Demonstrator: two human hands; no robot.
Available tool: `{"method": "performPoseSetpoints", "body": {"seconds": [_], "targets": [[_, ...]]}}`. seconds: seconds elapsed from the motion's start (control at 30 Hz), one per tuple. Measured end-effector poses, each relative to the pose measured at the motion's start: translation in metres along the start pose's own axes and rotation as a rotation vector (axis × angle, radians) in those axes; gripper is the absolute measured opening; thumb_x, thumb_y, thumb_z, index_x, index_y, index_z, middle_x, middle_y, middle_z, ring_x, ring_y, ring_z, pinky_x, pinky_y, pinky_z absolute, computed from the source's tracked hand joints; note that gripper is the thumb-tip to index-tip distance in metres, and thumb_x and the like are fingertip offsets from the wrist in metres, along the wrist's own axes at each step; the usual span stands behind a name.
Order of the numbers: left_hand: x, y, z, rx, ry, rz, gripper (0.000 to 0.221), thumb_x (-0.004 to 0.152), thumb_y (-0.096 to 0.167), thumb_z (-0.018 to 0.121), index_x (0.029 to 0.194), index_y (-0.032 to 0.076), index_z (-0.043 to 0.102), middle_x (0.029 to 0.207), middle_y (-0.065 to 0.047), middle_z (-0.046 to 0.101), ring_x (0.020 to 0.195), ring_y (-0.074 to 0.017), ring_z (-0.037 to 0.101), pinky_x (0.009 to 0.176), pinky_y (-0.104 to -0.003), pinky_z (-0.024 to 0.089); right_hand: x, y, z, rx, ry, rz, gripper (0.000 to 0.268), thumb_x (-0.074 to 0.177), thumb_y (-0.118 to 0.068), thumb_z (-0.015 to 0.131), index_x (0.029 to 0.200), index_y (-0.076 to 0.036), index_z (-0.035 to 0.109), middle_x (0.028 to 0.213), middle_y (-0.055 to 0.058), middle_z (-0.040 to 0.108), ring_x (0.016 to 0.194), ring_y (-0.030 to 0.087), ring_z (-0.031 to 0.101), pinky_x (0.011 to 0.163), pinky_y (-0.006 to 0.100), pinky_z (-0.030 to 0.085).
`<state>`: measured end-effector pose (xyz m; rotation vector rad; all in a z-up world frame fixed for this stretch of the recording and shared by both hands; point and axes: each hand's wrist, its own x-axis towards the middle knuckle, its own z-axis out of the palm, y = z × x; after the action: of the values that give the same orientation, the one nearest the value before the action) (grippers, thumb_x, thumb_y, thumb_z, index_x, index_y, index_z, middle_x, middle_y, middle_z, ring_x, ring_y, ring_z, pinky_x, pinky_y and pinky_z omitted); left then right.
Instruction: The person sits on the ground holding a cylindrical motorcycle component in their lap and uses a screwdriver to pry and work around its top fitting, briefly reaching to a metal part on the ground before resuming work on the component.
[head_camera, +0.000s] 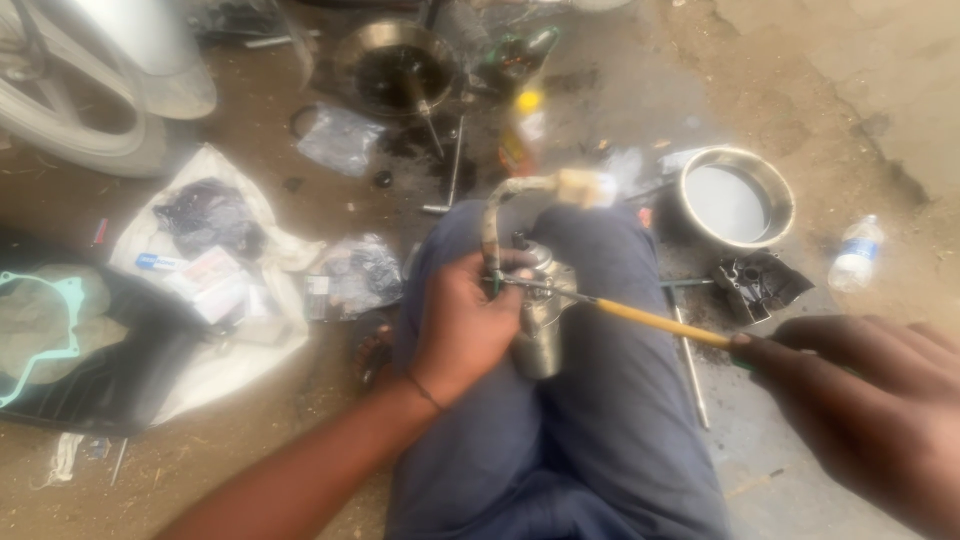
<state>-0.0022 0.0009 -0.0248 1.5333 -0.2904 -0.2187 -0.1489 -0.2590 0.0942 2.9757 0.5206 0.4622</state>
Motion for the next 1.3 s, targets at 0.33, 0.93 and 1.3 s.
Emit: {"method": "performPoseSetpoints", "body": {"seconds": [0.33,0.93,1.3], "targets": [[-0.002,0.006,0.003,0.038,0.016,-0.056,0.02,0.092,0.002,0.068,0.109,0.006,0.076,0.089,-0.007,0.079,0.067,-0.0082,0.072,0.056,-0.022,0.057,-0.012,0.005,0.011,0.043,0.012,0.055,0.017,0.079,-0.019,0.081,0.096,-0.015,0.082,0.087,0.006,0.075,0.068,0.018,0.071,0.057,0.035,0.053],[0.007,-0.007,-0.013,0.123,-0.079,0.132,0.018,0.09,0.001,0.065,0.107,0.003,0.072,0.095,-0.008,0.077,0.081,-0.0127,0.074,0.073,-0.027,0.061,-0.004,-0.01,-0.009,0.106,-0.001,0.105,0.022,0.076,-0.013,0.079,0.099,-0.011,0.081,0.086,0.009,0.075,0.065,0.02,0.071,0.056,0.037,0.055],[0.015,0.003,-0.034,0.174,-0.246,0.119,0.036,0.084,0.007,0.071,0.119,0.006,0.065,0.114,-0.01,0.071,0.104,-0.0181,0.071,0.091,-0.033,0.063,-0.041,-0.002,0.002,0.143,-0.012,0.271,0.019,0.08,-0.013,0.079,0.099,-0.01,0.079,0.092,0.012,0.076,0.072,0.02,0.074,0.062,0.033,0.061]]}}
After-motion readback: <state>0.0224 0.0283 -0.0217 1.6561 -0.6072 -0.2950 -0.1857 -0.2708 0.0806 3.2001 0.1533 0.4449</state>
